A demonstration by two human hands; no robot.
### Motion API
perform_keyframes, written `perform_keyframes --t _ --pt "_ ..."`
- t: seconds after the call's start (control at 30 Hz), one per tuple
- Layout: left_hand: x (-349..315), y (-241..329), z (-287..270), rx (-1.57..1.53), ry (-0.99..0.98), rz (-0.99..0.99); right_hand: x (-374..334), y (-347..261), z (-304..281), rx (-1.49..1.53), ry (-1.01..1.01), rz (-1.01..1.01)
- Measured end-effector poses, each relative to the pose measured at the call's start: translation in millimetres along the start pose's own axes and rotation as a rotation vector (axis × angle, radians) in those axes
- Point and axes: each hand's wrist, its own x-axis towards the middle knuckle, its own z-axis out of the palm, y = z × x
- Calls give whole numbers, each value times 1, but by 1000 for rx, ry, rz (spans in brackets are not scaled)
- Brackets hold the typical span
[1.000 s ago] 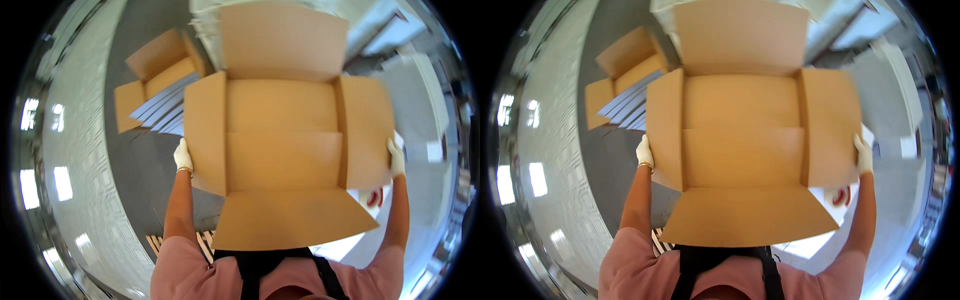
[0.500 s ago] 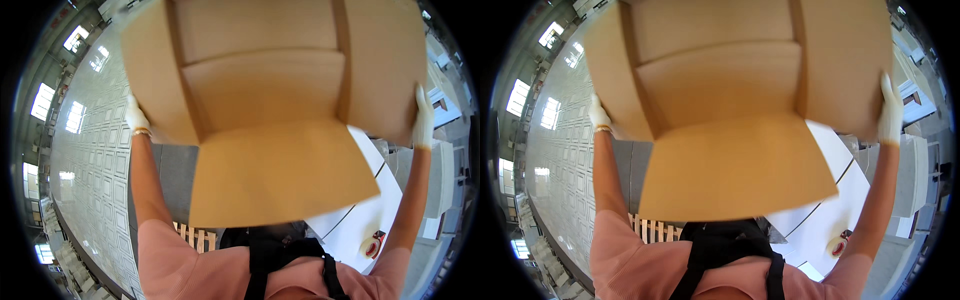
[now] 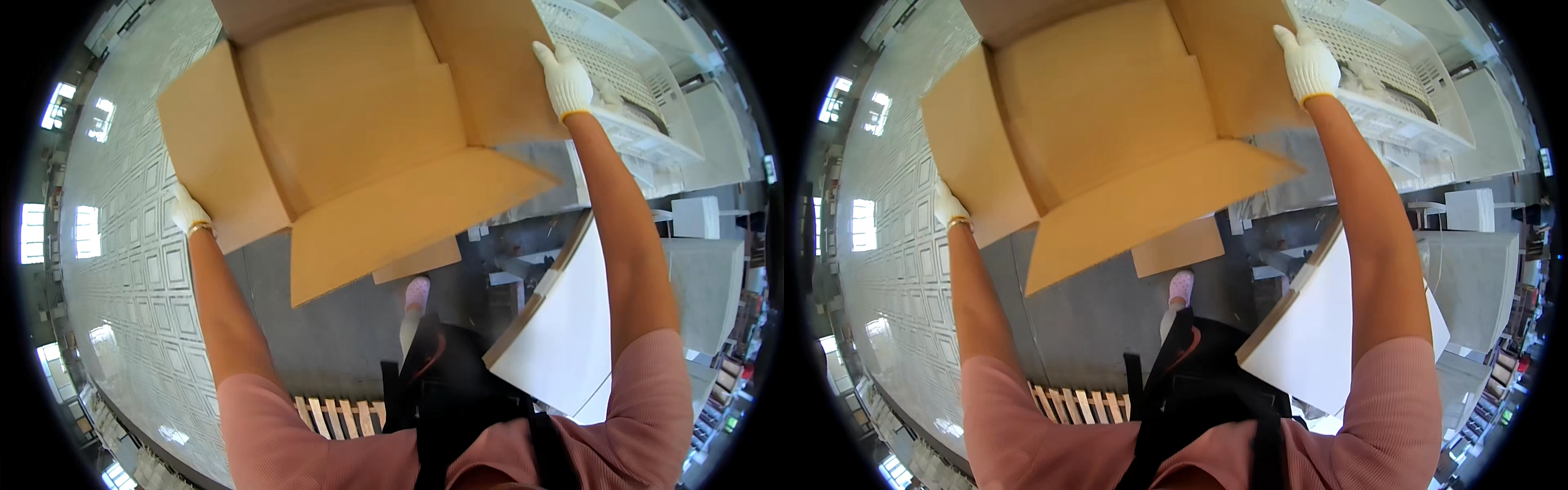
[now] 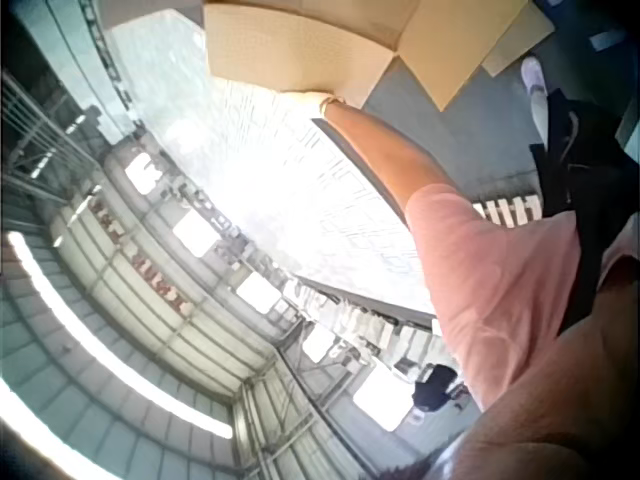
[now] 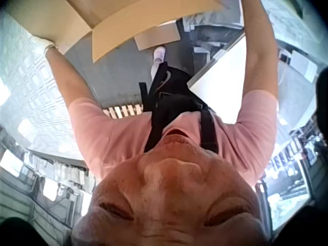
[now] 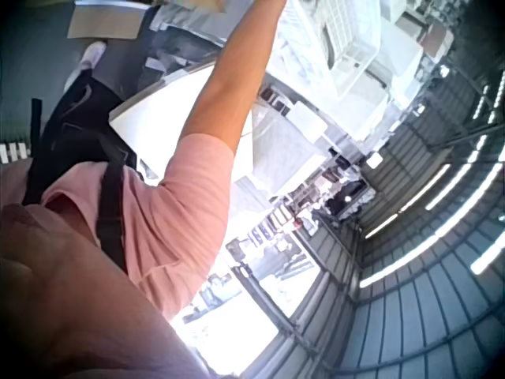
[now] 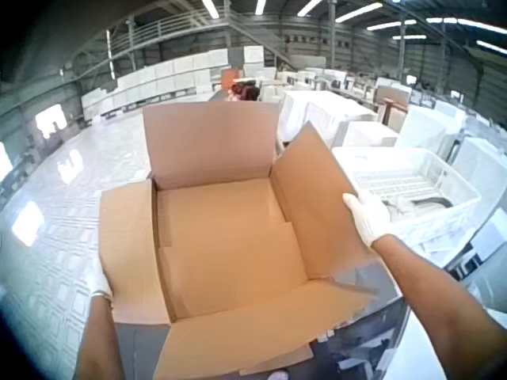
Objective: The person repeatedly assembles flat cardboard boxes into open containers, then closes the flaps and seals them with clear packing tape using a handheld dispenser. The process is repeated for multiple boxes in a warehouse setting.
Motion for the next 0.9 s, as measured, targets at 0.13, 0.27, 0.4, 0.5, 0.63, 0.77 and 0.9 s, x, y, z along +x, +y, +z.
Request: perform_keyframes --t 0.13,0.27,0.4,0.5,0.63,0.77,0.9 --pt "-30 -58 56 190 8 -123 9 4 53 -293 22 -534" --pt "-39 -96 63 193 -70 -219 -9 -30 103 -170 -238 -156" --pt "-29 -127 69 204 -105 -178 -36 4 157 -117 -324 47" --pt "-29 -132 82 423 -160 -120 -46 36 199 -156 -335 98" --pt "-39 -145 98 566 -191 -112 -51 56 238 -222 -313 77" --pt "-74 -150 118 1023 -253 217 -45 67 244 -232 -314 80" --pt "-113 -141 135 965 -418 503 -55 59 238 -274 -276 -1"
